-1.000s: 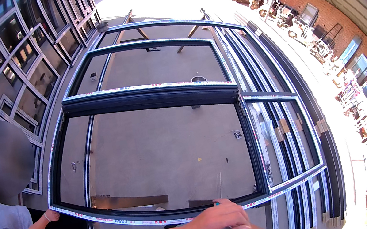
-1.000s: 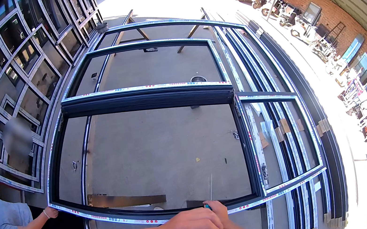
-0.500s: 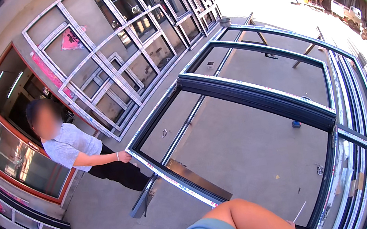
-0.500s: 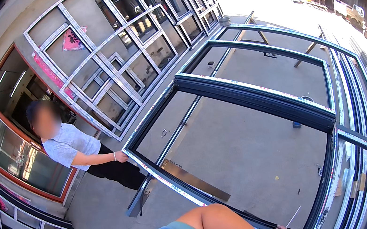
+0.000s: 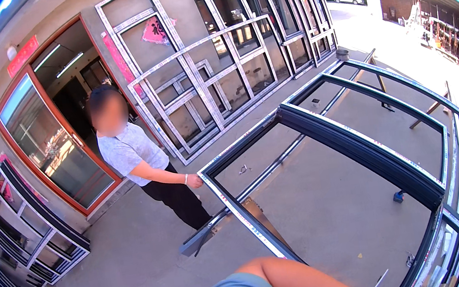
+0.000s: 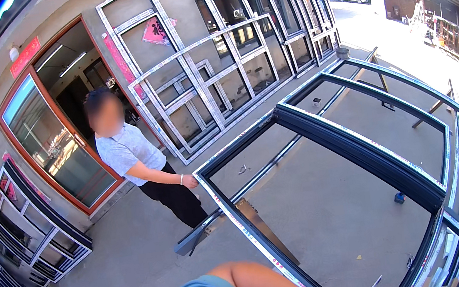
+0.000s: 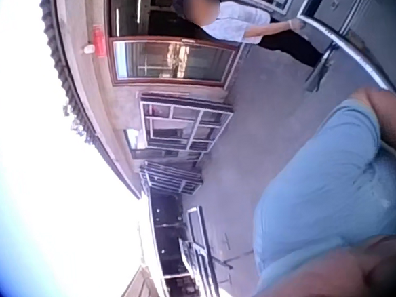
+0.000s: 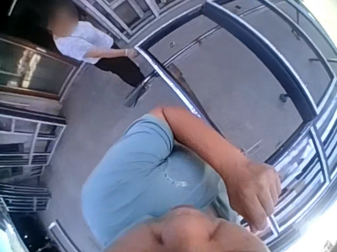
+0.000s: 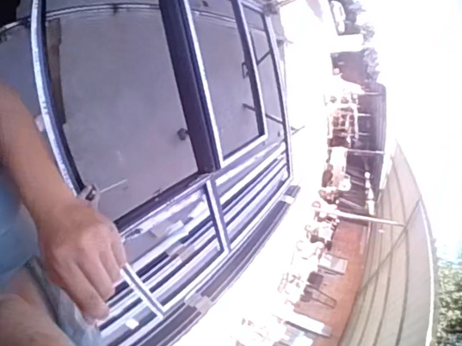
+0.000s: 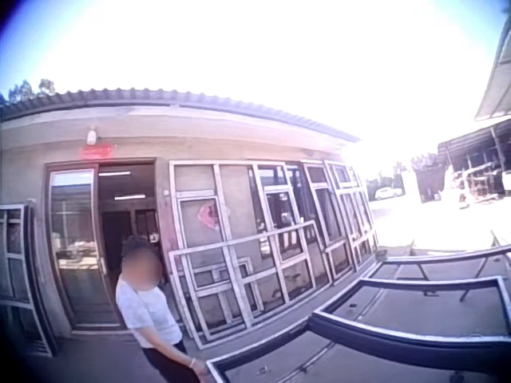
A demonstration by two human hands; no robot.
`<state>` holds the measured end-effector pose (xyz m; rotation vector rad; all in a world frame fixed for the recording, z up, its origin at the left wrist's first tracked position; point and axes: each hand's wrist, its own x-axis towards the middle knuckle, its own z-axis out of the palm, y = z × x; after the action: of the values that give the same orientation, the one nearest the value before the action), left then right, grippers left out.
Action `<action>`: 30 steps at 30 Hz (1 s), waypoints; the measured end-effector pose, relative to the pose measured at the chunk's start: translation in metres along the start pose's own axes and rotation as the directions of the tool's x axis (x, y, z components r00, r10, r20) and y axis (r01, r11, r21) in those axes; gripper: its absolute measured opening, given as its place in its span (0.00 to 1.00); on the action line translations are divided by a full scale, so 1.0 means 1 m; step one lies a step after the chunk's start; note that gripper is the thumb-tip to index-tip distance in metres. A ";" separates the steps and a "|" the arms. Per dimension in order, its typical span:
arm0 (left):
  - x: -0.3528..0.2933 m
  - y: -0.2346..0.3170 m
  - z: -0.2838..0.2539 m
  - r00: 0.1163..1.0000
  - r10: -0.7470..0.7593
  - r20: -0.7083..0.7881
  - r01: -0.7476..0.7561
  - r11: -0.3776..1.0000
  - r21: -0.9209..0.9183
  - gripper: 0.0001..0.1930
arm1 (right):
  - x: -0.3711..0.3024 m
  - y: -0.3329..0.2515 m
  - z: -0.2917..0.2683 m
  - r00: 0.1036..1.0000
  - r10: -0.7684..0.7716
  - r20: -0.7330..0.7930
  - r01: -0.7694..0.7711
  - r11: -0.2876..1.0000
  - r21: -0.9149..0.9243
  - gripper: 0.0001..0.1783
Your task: The person assembles a large metal frame for windows or doors, moving components into position, picking up screws from a metal bowl, and using a screwdriver to secure pieces together while working on a fabrication floor.
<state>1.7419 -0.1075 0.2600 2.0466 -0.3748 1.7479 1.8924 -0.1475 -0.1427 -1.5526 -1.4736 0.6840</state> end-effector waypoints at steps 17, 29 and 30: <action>-0.552 0.340 -0.106 -0.692 -0.471 -0.547 0.374 -0.882 0.287 0.21 | -0.008 -0.044 0.062 0.954 -0.157 0.254 0.166 0.986 -0.015 0.05; -0.578 0.351 -0.152 -0.395 -0.677 -0.621 0.804 -0.581 0.122 0.16 | -0.070 -0.110 0.177 0.826 -0.260 0.500 0.357 0.928 -0.107 0.15; -0.601 0.359 -0.147 -0.229 -0.621 -0.749 0.845 -0.509 0.163 0.17 | -0.079 -0.135 0.187 0.824 -0.191 0.534 0.305 0.943 -0.134 0.18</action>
<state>1.3442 -0.3912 -0.2623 1.1881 2.0715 0.7757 1.6540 -0.1946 -0.1284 -1.3464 -2.1749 0.8466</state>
